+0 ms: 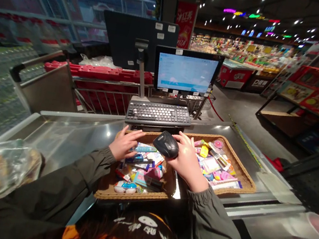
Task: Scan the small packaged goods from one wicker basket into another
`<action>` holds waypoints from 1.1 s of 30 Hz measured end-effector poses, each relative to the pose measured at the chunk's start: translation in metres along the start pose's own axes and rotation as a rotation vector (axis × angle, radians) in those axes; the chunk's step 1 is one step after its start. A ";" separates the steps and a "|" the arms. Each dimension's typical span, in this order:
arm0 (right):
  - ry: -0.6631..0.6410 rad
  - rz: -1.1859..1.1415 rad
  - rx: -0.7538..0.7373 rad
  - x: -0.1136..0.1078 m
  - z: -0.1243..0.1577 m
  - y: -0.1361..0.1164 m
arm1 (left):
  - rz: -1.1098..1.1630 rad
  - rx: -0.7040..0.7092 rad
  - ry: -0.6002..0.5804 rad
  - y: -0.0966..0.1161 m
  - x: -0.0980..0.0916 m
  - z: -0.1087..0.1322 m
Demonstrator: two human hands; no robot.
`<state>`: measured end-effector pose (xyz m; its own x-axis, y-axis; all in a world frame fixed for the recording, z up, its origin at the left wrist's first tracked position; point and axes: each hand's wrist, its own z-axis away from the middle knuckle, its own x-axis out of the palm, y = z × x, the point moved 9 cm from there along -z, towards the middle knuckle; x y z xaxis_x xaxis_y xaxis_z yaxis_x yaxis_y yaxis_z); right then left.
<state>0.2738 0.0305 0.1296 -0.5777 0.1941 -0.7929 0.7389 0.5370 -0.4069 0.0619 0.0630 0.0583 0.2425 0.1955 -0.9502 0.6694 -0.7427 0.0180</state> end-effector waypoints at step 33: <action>0.441 0.204 0.445 -0.150 0.120 0.164 | 0.129 0.106 -0.296 0.184 0.104 -0.228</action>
<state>0.5236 -0.0093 0.1275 -0.4288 0.6252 -0.6521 0.8668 0.0813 -0.4920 0.3709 0.0929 0.0337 0.0950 -0.0871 -0.9917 0.5658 -0.8149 0.1258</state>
